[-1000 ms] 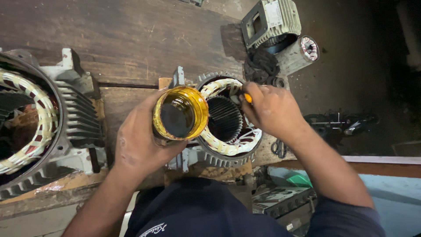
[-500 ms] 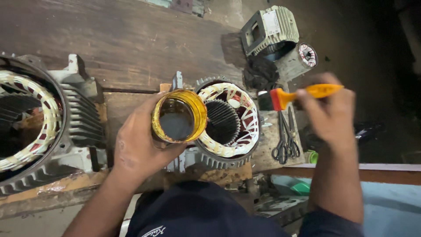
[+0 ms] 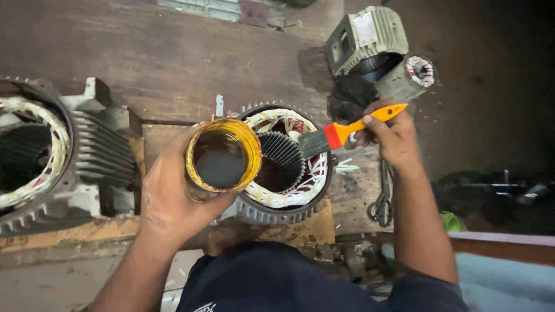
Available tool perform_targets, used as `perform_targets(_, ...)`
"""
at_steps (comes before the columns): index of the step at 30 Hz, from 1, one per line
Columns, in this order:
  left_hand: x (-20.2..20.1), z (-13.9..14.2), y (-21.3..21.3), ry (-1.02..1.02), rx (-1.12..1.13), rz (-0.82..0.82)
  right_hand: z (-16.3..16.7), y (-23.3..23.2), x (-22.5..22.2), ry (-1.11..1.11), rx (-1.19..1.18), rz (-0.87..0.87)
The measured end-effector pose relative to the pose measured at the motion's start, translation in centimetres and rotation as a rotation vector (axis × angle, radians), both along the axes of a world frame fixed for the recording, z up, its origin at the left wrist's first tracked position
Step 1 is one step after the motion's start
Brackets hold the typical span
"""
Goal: The person holds a jar of dark varnish in one hand and uses a paintbrush to brush the varnish onto the copper windings inside an electric motor stator, repeatedly dipping the brush into the jar and coating the winding slots around the stator.
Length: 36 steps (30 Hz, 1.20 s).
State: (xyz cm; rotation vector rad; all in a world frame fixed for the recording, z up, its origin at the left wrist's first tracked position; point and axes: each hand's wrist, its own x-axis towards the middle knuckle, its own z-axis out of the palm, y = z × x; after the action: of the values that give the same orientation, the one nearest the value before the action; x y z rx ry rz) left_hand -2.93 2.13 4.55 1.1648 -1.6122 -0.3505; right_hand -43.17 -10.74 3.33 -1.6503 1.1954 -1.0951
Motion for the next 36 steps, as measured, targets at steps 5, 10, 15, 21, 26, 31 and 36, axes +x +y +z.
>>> perform_targets(5, -2.3, 0.8, 1.5, -0.025, 0.043, 0.090, -1.0, -1.5, -3.0, -0.138, 0.023, -0.019)
perform_targets(10, -4.2, 1.1, 2.5, -0.055, 0.083, 0.168, 0.9, -1.9, -6.3, -0.240, 0.008, 0.092)
perform_targets(15, -5.7, 1.3, 3.1, -0.068, 0.101, 0.228, 1.3, -1.2, -7.1, -0.238, -0.049, 0.460)
perform_targets(21, -6.7, 1.4, 3.1, -0.119, 0.103, 0.276, -3.9, -2.9, -4.8, -0.313, 0.101, 0.585)
perform_targets(26, -7.0, 1.4, 2.8, -0.108, 0.136, 0.281, -6.7, -4.5, -5.4, -0.359, 0.160, 0.556)
perform_targets(31, -7.3, 1.4, 2.6, -0.142, 0.150, 0.295, -5.7, -5.1, -7.8, -0.313, 0.187, 0.529)
perform_targets(36, -7.6, 1.4, 2.1, -0.150, 0.117, 0.252, 0.0, -4.2, -9.9, -0.349, -0.018, 0.421)
